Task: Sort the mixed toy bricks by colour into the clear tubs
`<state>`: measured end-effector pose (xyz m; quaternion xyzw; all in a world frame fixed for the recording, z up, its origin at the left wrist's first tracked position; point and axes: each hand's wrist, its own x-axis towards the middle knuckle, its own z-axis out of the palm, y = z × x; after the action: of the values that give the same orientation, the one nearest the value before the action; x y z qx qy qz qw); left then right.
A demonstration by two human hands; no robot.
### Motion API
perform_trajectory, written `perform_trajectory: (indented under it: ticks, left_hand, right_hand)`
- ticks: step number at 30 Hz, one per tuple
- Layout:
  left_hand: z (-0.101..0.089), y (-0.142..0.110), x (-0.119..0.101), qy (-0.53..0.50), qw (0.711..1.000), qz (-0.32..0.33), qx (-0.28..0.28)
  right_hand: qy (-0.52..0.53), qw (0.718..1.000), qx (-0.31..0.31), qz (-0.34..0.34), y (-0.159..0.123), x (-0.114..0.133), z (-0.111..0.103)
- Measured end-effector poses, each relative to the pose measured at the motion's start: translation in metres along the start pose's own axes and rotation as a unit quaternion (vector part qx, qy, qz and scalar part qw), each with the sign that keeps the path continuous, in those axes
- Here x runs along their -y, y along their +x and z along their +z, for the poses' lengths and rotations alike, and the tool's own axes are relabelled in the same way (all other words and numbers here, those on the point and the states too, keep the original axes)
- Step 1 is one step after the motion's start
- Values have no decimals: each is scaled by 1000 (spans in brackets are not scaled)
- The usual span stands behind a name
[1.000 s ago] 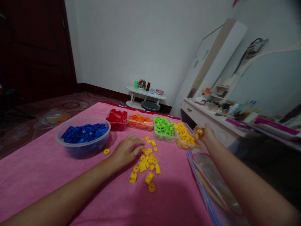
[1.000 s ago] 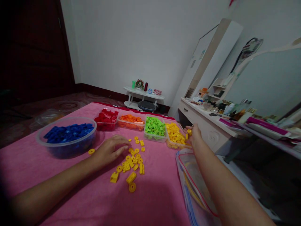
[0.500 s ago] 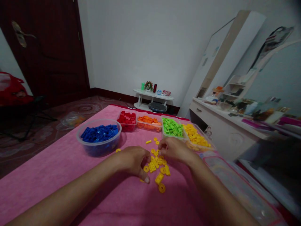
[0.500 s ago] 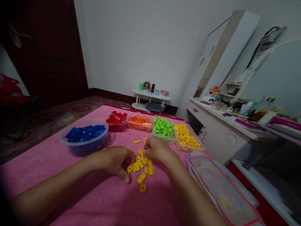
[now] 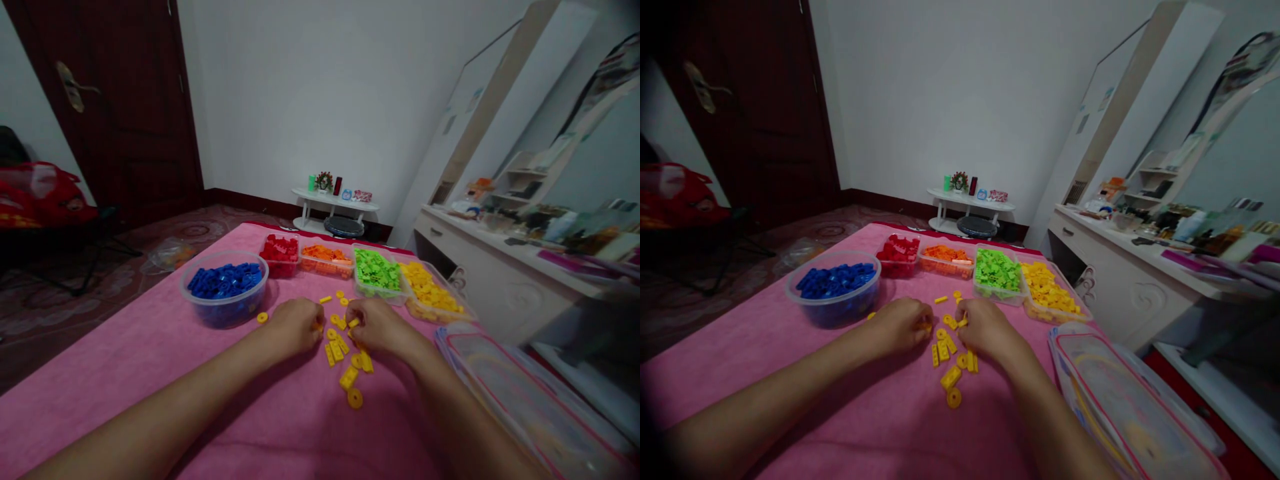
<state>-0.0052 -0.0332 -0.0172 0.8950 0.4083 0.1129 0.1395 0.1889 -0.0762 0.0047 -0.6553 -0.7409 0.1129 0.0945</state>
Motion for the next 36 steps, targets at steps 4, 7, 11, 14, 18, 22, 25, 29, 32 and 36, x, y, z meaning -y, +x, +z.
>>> perform_trajectory:
  ticks: [4, 7, 11, 14, 18, 22, 25, 29, 32, 36]
  left_hand:
    - [2, -5, -12, -63, 993, 92, 29]
    - [11, -10, -22, -83, 980, 176, 34]
    - [21, -11, -26, -54, 983, 173, 7]
    - [24, -10, -24, -40, 987, 157, 5]
    - [29, -10, -23, -52, 985, 162, -14]
    - [32, -4, -15, -104, 982, 159, 4]
    - [24, 5, 0, -183, 976, 116, 13]
    - [7, 16, 14, -268, 961, 52, -41]
    - [0, 18, 16, -310, 948, 49, -58]
    - [-8, 17, 13, -293, 947, 52, -119]
  right_hand:
    - [43, 998, -2, -35, -6, 6, -10]
    - [44, 998, 26, -48, -6, 7, -6]
    - [40, 999, 7, -23, -3, 4, 2]
    - [55, 998, -10, -21, -2, 4, 3]
    - [35, 999, 6, -20, -2, 7, 3]
    - [31, 999, 29, -9, -2, 6, 6]
    - [42, 998, 39, -15, -2, 6, 12]
    - [42, 998, 23, -41, -6, 11, 20]
    - [20, 999, 7, -48, -8, 16, 23]
    - [155, 988, -11, -3, -2, 19, 25]
